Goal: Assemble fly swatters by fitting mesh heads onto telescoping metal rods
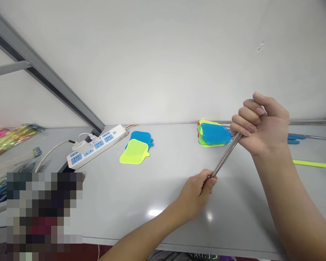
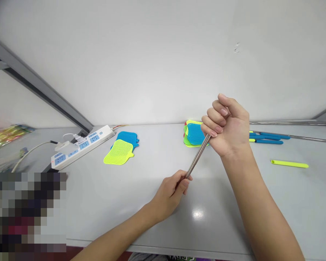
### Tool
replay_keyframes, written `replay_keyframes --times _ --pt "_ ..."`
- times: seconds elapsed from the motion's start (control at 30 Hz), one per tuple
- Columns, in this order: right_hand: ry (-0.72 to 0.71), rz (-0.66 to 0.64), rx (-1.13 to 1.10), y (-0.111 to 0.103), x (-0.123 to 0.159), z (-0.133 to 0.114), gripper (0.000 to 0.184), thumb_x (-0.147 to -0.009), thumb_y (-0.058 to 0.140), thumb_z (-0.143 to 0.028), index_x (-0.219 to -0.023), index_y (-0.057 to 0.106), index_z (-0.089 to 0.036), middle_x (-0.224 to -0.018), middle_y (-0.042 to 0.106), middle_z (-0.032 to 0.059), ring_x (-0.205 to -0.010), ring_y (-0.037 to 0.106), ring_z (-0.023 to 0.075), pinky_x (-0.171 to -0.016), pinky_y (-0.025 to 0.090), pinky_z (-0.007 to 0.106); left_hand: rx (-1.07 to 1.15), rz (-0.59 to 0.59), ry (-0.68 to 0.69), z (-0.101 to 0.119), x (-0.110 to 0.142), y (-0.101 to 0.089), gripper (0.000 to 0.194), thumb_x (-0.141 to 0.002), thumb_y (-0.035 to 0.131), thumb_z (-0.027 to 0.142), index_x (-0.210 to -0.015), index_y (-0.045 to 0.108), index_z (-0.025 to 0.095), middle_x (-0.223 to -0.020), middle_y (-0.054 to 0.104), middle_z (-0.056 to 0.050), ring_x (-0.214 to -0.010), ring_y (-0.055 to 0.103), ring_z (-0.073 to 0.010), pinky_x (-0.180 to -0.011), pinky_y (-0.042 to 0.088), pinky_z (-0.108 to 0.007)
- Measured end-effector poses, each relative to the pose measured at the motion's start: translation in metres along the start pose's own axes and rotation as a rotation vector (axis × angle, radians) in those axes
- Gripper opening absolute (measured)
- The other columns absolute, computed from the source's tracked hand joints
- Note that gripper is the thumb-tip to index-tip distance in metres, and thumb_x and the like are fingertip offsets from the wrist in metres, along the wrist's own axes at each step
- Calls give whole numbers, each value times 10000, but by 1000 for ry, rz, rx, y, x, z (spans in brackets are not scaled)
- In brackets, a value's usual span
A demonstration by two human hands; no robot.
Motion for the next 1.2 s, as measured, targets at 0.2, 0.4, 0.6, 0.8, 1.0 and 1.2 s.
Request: replay_keyframes --times 0.2,0.4,0.6,0.8,1.0,1.2 --pt "-9 30 -45 -3 -1 -1 357 -692 529 -280 -470 265 -191 -382 166 -50 -331 148 64 -310 115 250 -42 12 -16 0 -2 -6 311 -864 241 392 -869 481 195 -611 431 41 -537 365 -82 -518 286 -205" --pt "-69 13 -29 -5 -2 -3 359 -682 551 -274 -472 271 -194 -387 140 -47 -326 150 67 -314 116 261 -116 64 -25 1 -4 -16 312 -866 226 398 -852 462 194 -625 430 33 -544 355 -93 -518 279 -214" --pt "-122 51 -28 -11 -3 -3 354 -675 549 -278 -473 270 -193 -388 132 -46 -324 151 66 -317 111 265 -117 91 -4 -1 -5 -18 314 -876 202 367 -861 462 190 -674 461 15 -589 392 -107 -561 304 -228" --pt "-104 90 -5 -11 -4 7 362 -664 558 -283 -468 266 -193 -387 140 -48 -327 162 65 -321 112 258 -82 136 -16 -10 -5 -20 288 -876 210 325 -793 443 179 -713 486 0 -626 418 -114 -593 321 -241" --pt "-94 93 0 -9 -5 13 365 -662 562 -282 -470 265 -190 -393 142 -51 -324 166 62 -322 118 255 -45 124 -49 -14 -4 -18 273 -872 224 329 -741 413 181 -676 442 14 -613 382 -108 -564 296 -237" --pt "-84 74 -6 -8 -6 18 372 -665 566 -287 -477 260 -191 -398 143 -54 -324 169 64 -320 123 253 23 118 -122 -20 -3 -17 339 -859 190 434 -659 309 187 -581 277 46 -534 250 -90 -488 221 -226"
Point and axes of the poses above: each hand's wrist, its own x-axis away from the middle knuckle, its own y-axis out of the palm, z = x × y, the point moved 8 cm from there along -x, towards the middle knuckle
